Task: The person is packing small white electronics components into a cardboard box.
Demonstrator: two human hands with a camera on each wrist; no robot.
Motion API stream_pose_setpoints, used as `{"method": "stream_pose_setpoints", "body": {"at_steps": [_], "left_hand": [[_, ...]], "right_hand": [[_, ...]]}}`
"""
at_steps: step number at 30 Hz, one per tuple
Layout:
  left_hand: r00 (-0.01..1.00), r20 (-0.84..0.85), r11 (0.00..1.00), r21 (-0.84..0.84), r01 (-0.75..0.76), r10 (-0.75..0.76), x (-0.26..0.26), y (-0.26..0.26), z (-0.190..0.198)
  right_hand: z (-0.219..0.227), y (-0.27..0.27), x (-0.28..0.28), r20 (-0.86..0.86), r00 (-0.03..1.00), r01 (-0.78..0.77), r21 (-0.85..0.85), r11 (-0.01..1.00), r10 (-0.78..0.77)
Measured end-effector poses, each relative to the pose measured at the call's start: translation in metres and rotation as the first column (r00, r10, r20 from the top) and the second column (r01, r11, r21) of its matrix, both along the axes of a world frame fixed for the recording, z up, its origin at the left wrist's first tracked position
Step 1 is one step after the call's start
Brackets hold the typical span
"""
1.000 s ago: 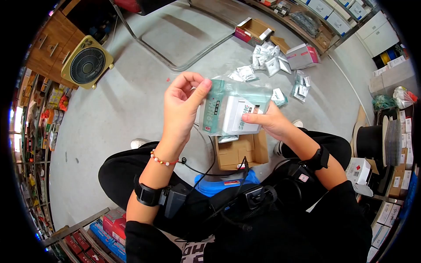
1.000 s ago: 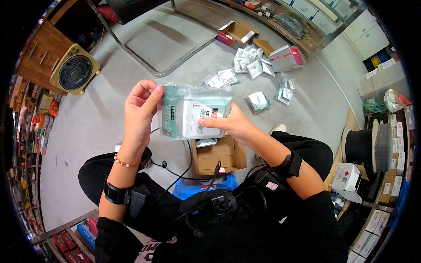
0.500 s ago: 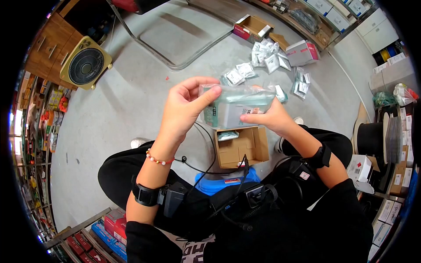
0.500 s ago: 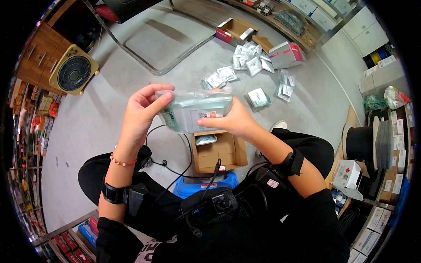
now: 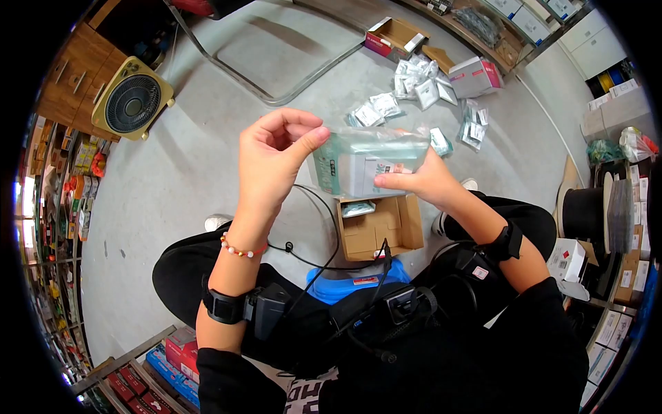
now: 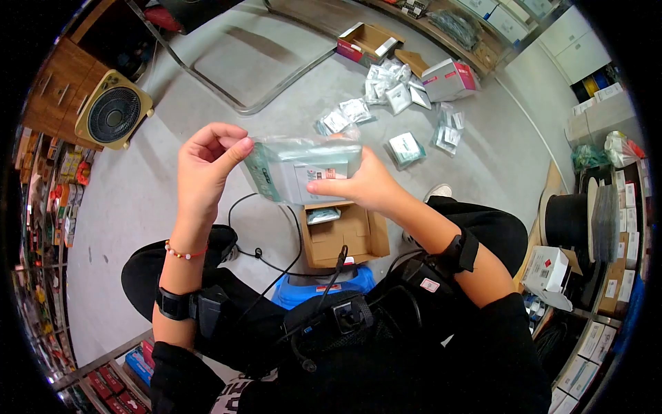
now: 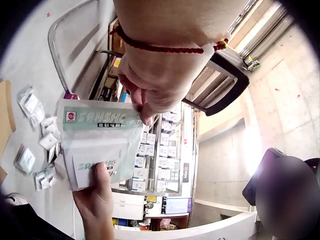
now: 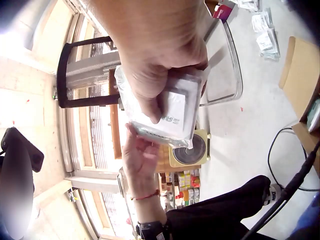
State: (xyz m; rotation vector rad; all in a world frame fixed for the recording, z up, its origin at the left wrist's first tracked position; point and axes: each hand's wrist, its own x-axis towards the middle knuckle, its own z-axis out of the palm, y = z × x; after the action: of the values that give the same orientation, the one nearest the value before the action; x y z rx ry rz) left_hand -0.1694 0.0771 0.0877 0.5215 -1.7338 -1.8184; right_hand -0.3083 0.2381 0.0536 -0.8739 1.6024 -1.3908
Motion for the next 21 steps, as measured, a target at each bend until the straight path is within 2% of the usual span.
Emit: {"method": "stream_pose_setpoints", "body": {"at_steps": [6, 9, 12, 15, 18, 21], "left_hand": [[1.000, 0.006, 1.000, -0.010, 0.015, -0.015, 0.001, 0.000, 0.002], [1.000, -0.005, 1.000, 0.008, 0.016, -0.016, 0.001, 0.001, 0.000], [0.991, 0.087, 0.991, 0.067, -0.112, 0.106, -0.004, 0.007, -0.006], [0.983, 0.093, 0.975, 0.141, -0.172, 0.160, -0.012, 0.015, -0.010], [0.991, 0.095, 0.993, 0.055, -0.100, 0.094, -0.011, 0.018, -0.015], [0.989, 0.097, 0.985, -0.144, -0.094, 0.109, -0.011, 0.014, -0.028]], "right_hand": [[-0.010, 0.002, -0.001, 0.031, 0.997, 0.063, 0.038, 0.997, -0.064], [-0.001, 0.000, 0.004, 0.104, 0.994, 0.027, -0.010, 1.000, -0.025], [-0.004, -0.001, 0.009, 0.239, 0.971, 0.007, 0.013, 1.000, -0.010], [-0.001, -0.001, 0.012, 0.315, 0.949, 0.005, -0.003, 1.000, -0.004], [0.005, -0.003, 0.014, 0.359, 0.933, 0.052, -0.014, 0.999, -0.043], [0.007, -0.002, 0.016, 0.376, 0.925, 0.072, -0.032, 0.997, -0.055]]}}
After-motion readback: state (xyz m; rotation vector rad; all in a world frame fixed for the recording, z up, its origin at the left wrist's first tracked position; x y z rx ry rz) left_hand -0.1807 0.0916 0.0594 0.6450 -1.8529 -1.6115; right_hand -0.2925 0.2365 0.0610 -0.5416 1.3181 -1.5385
